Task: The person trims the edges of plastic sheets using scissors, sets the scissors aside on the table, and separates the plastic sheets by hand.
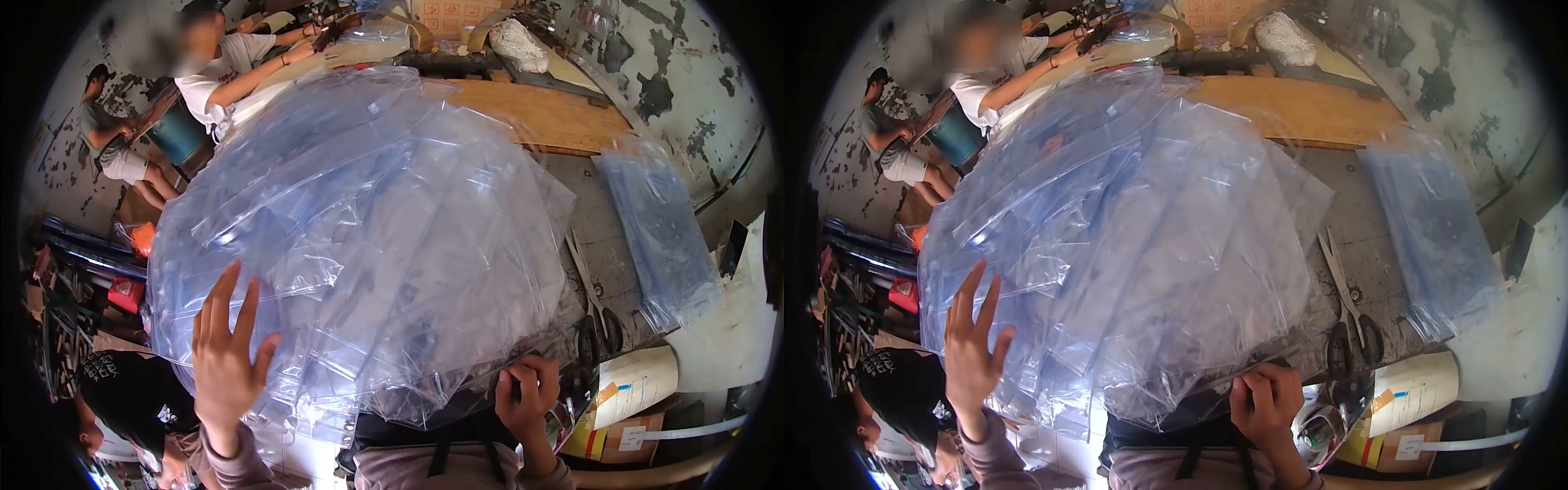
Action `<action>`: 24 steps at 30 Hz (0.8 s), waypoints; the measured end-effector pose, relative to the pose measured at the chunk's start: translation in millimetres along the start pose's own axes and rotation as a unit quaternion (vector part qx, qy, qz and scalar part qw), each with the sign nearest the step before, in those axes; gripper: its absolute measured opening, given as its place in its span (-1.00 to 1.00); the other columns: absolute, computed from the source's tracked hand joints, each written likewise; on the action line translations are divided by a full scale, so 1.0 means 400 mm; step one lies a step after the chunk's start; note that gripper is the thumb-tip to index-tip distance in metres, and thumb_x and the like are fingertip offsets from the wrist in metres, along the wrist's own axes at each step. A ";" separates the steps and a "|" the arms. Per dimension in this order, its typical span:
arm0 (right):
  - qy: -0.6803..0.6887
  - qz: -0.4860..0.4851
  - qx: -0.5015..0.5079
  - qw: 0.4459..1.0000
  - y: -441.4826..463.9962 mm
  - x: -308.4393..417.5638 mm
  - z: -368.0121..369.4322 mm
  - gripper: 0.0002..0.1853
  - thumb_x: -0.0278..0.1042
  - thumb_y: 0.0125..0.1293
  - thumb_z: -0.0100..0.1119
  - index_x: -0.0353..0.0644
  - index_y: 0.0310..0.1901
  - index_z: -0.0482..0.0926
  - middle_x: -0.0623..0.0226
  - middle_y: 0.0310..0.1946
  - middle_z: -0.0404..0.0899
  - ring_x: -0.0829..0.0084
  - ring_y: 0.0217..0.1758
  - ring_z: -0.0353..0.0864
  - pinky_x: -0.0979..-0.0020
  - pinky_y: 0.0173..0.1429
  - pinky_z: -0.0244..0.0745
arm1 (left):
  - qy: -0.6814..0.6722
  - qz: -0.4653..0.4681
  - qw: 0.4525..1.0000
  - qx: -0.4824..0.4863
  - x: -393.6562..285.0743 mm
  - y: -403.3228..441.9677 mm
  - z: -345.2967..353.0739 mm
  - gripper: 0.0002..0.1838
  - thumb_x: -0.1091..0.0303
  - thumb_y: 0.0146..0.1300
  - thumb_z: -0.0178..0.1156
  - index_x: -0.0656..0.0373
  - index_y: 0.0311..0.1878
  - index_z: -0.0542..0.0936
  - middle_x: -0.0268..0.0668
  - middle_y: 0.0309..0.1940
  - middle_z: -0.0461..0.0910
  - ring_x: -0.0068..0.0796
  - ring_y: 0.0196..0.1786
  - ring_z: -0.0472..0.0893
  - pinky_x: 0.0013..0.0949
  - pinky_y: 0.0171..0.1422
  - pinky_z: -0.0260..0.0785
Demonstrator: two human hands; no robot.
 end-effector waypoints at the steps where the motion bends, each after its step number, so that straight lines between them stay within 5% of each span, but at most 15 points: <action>1: 0.002 0.005 0.007 1.000 -0.003 0.000 -0.003 -0.87 -0.49 -0.01 0.27 -0.17 -0.40 0.51 0.27 -0.40 0.47 0.28 -0.42 0.41 0.35 -0.41 0.28 | -0.121 0.037 0.992 0.012 0.016 0.018 -0.009 -0.55 0.14 0.36 -0.03 0.29 0.13 0.49 -0.02 0.23 0.37 0.06 0.25 0.38 -0.07 0.21 0.28; 2: -0.001 0.005 0.007 1.000 -0.005 0.000 -0.005 -0.87 -0.49 -0.01 0.27 -0.17 -0.40 0.51 0.27 -0.40 0.47 0.28 -0.42 0.41 0.35 -0.41 0.28 | -0.124 0.038 0.991 0.012 0.036 0.041 -0.021 -0.55 0.14 0.36 -0.03 0.29 0.13 0.49 -0.02 0.23 0.37 0.06 0.25 0.38 -0.07 0.21 0.28; 4: 0.008 -0.007 0.000 1.000 -0.007 0.001 -0.005 -0.84 -0.52 -0.03 0.27 -0.16 -0.38 0.52 0.28 -0.40 0.47 0.27 -0.41 0.41 0.34 -0.40 0.29 | -0.353 0.046 0.932 0.062 0.062 0.086 -0.036 -0.58 0.19 0.38 -0.05 0.29 0.13 0.49 0.00 0.25 0.34 0.03 0.27 0.38 -0.12 0.26 0.23; 9: -0.003 -0.004 0.002 1.000 -0.006 0.003 -0.002 -0.83 -0.53 -0.04 0.27 -0.15 -0.38 0.51 0.28 -0.39 0.47 0.27 -0.42 0.41 0.34 -0.42 0.28 | -0.071 -0.036 0.989 -0.122 0.158 0.161 0.072 -0.66 0.44 0.25 0.10 0.21 0.11 0.49 -0.01 0.05 0.51 0.08 0.15 0.44 -0.07 0.22 0.25; 12: -0.013 -0.005 -0.001 1.000 -0.003 -0.001 0.001 -0.84 -0.51 -0.03 0.26 -0.15 -0.39 0.50 0.29 -0.39 0.47 0.28 -0.43 0.41 0.33 -0.43 0.28 | -0.122 -0.070 0.986 -0.085 0.150 0.170 0.090 -0.64 0.51 0.16 0.16 0.18 0.07 0.52 -0.09 -0.08 0.55 -0.03 0.04 0.49 -0.10 0.12 0.27; 13: -0.016 -0.008 -0.001 1.000 -0.005 0.000 0.001 -0.86 -0.49 -0.02 0.26 -0.15 -0.39 0.49 0.29 -0.40 0.47 0.28 -0.43 0.41 0.33 -0.43 0.27 | -0.052 -0.030 0.990 -0.124 0.134 0.167 0.078 -0.60 0.58 0.04 0.20 0.14 0.02 0.56 -0.18 -0.22 0.55 -0.16 -0.15 0.53 -0.14 -0.05 0.31; 17: -0.017 -0.012 -0.006 1.000 -0.005 -0.001 0.006 -0.87 -0.46 0.01 0.25 -0.16 -0.40 0.49 0.29 -0.40 0.47 0.28 -0.45 0.40 0.34 -0.43 0.27 | 0.026 0.021 0.989 -0.142 0.062 0.147 0.030 -0.58 0.55 -0.04 0.25 0.11 -0.01 0.59 -0.25 -0.29 0.55 -0.23 -0.23 0.54 -0.22 -0.14 0.30; 19: -0.022 -0.012 -0.012 1.000 -0.005 -0.002 0.006 -0.87 -0.45 0.01 0.25 -0.16 -0.40 0.49 0.29 -0.41 0.47 0.29 -0.46 0.40 0.35 -0.43 0.27 | -0.051 0.027 0.992 -0.115 -0.010 0.112 -0.009 -0.54 0.45 -0.12 0.31 0.08 -0.02 0.61 -0.29 -0.27 0.57 -0.29 -0.22 0.56 -0.27 -0.14 0.31; 21: -0.025 -0.011 -0.009 1.000 -0.004 0.000 0.003 -0.87 -0.45 0.00 0.25 -0.16 -0.41 0.49 0.29 -0.41 0.47 0.29 -0.45 0.41 0.35 -0.43 0.27 | -0.052 0.057 0.995 -0.069 -0.094 0.062 -0.032 -0.47 0.31 -0.19 0.37 0.06 -0.01 0.61 -0.31 -0.20 0.59 -0.34 -0.19 0.57 -0.22 -0.08 0.31; 23: -0.032 -0.015 -0.012 0.999 -0.002 -0.001 0.004 -0.87 -0.45 -0.01 0.25 -0.15 -0.41 0.49 0.29 -0.41 0.47 0.29 -0.45 0.41 0.36 -0.43 0.28 | -0.047 0.125 0.989 0.062 -0.186 0.018 -0.045 -0.43 0.04 -0.11 0.35 -0.03 0.06 0.59 -0.37 0.09 0.51 -0.31 0.19 0.44 0.16 0.18 0.21; 24: -0.023 -0.014 -0.016 1.000 -0.002 0.001 0.006 -0.87 -0.45 -0.01 0.26 -0.16 -0.41 0.50 0.29 -0.41 0.47 0.29 -0.45 0.41 0.35 -0.43 0.29 | -0.057 0.178 0.978 0.095 -0.215 -0.015 -0.022 -0.48 0.00 0.00 0.30 -0.13 0.09 0.57 -0.48 0.21 0.43 -0.29 0.36 0.28 0.28 0.37 0.01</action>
Point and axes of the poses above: each hand's wrist, its own y-axis towards the middle knuckle, its own z-axis out of the palm, x = y × z, the point moved 3 cm from there along y, towards the middle knuckle
